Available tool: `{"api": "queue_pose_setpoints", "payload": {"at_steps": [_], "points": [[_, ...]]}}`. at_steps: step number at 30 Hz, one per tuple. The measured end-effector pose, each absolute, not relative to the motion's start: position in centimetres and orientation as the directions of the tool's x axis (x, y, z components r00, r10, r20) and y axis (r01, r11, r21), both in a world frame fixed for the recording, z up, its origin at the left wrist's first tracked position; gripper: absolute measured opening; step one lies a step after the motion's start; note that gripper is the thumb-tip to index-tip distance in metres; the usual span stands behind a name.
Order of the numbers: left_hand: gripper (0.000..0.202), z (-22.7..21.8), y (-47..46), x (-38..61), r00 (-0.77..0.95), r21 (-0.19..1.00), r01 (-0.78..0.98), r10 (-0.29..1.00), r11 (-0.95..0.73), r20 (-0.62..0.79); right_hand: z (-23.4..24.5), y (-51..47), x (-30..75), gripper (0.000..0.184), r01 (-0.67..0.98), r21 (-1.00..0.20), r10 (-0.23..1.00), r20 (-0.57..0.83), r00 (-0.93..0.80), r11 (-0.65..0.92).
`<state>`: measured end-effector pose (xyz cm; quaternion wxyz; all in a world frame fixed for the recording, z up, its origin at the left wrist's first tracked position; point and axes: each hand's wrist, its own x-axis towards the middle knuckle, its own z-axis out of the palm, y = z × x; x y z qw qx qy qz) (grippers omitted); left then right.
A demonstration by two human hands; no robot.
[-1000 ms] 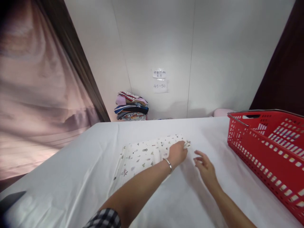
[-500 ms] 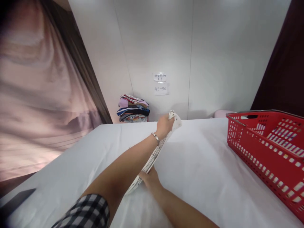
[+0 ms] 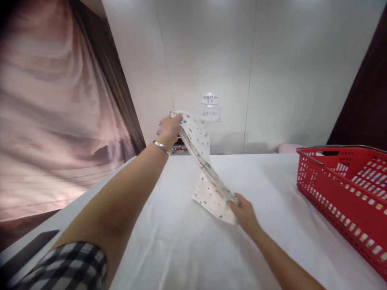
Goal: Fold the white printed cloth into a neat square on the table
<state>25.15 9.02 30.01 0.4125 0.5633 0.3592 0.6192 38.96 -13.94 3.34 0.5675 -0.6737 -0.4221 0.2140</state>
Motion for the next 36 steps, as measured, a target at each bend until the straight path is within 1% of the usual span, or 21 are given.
{"api": "queue_pose_setpoints", "payload": {"at_steps": [1, 2, 5, 8, 10, 12, 14, 16, 17, 19, 21, 23, 25, 27, 28, 29, 30, 32, 33, 34, 36], "points": [[0.008, 30.2, 9.4, 24.1, -0.027, 0.917, -0.177, 0.933, -0.358, 0.359, 5.0, -15.1, 40.9, 0.028, 0.368, -0.93, 0.798, 0.218, 0.562, -0.006], [0.01, 30.2, 9.6, 23.2, -0.012, 0.918, -0.233, 0.945, -0.32, 0.327, 6.7, -16.3, 42.5, 0.034, 0.474, -0.88, 0.759, 0.298, 0.579, -0.016], [0.014, 29.6, 9.4, 20.4, 0.05, 0.906, -0.35, 0.961, -0.239, 0.273, 11.3, -19.8, 46.0, 0.039, 0.761, -0.646, 0.714, 0.506, 0.484, -0.058], [0.015, 27.7, 8.8, 18.0, 0.093, 0.9, -0.388, 0.963, -0.199, 0.253, 13.7, -22.4, 47.8, 0.041, 0.889, -0.444, 0.692, 0.607, 0.392, -0.114], [0.018, 26.1, 8.6, 16.9, 0.119, 0.904, -0.384, 0.961, -0.186, 0.248, 14.1, -22.8, 48.7, 0.042, 0.922, -0.361, 0.715, 0.607, 0.348, -0.142], [0.019, 24.7, 9.0, 16.4, 0.125, 0.916, -0.365, 0.967, -0.163, 0.222, 13.9, -21.9, 49.6, 0.043, 0.94, -0.313, 0.785, 0.544, 0.296, -0.137], [0.018, 23.6, 10.0, 16.6, 0.091, 0.931, -0.344, 0.983, -0.119, 0.16, 13.9, -19.7, 50.6, 0.042, 0.956, -0.28, 0.87, 0.448, 0.207, -0.083], [0.018, 23.3, 11.3, 17.2, 0.029, 0.934, -0.348, 0.995, -0.08, 0.096, 14.6, -16.9, 51.5, 0.04, 0.975, -0.223, 0.909, 0.405, 0.101, -0.009], [0.018, 23.4, 12.0, 17.5, -0.002, 0.929, -0.362, 0.997, -0.072, 0.076, 15.2, -15.5, 51.8, 0.039, 0.985, -0.173, 0.899, 0.432, 0.065, 0.012], [0.017, 24.0, 13.0, 17.7, -0.044, 0.91, -0.407, 0.997, -0.08, 0.068, 17.1, -13.4, 52.3, 0.041, 0.999, -0.04, 0.839, 0.544, 0.021, 0.001], [0.014, 24.6, 13.4, 17.3, -0.036, 0.88, -0.461, 0.993, -0.114, 0.11, 18.9, -12.4, 52.4, 0.042, 0.995, 0.087, 0.753, 0.658, -0.021, -0.049], [0.01, 24.3, 13.1, 16.3, 0.0, 0.856, -0.498, 0.987, -0.141, 0.162, 19.7, -12.3, 52.5, 0.043, 0.983, 0.164, 0.698, 0.714, -0.064, -0.077], [0.009, 22.3, 12.3, 14.8, 0.046, 0.867, -0.481, 0.984, -0.127, 0.17, 18.5, -12.8, 52.4, 0.043, 0.979, 0.197, 0.694, 0.713, -0.102, -0.058], [0.011, 18.3, 11.0, 13.1, 0.078, 0.921, -0.387, 0.993, -0.052, 0.089, 14.9, -13.4, 52.2, 0.041, 0.978, 0.206, 0.72, 0.681, -0.137, -0.009], [0.012, 15.8, 10.1, 12.2, 0.083, 0.95, -0.311, 0.996, 0.012, 0.014, 12.4, -13.8, 51.9, 0.04, 0.979, 0.204, 0.744, 0.652, -0.143, 0.01], [0.014, 13.1, 9.2, 11.4, 0.08, 0.972, -0.219, 0.994, 0.09, -0.074, 9.6, -14.2, 51.5, 0.039, 0.982, 0.186, 0.762, 0.632, -0.138, 0.023], [0.015, 10.4, 8.2, 10.7, 0.073, 0.979, -0.1, 0.982, 0.18, -0.173, 6.6, -14.7, 51.1, 0.041, 0.984, 0.161, 0.816, 0.557, -0.152, 0.074], [0.016, 5.5, 6.2, 9.3, 0.057, 0.958, 0.004, 0.956, 0.287, -0.287, 1.0, -15.9, 50.0, 0.041, 0.982, 0.079, 0.893, 0.41, -0.187, 0.169], [0.016, 3.6, 5.3, 8.8, 0.042, 0.946, 0.044, 0.946, 0.32, -0.322, -1.2, -16.5, 49.5, 0.04, 0.984, 0.033, 0.928, 0.326, -0.178, 0.177], [0.017, 2.1, 4.5, 8.3, 0.028, 0.936, 0.08, 0.938, 0.343, -0.346, -3.0, -17.1, 49.1, 0.041, 0.988, -0.006, 0.942, 0.302, -0.146, 0.155], [0.016, 0.3, 3.4, 7.5, 0.013, 0.926, 0.136, 0.933, 0.353, -0.358, -4.9, -18.2, 48.7, 0.043, 0.989, -0.028, 0.952, 0.274, -0.134, 0.147]]}}
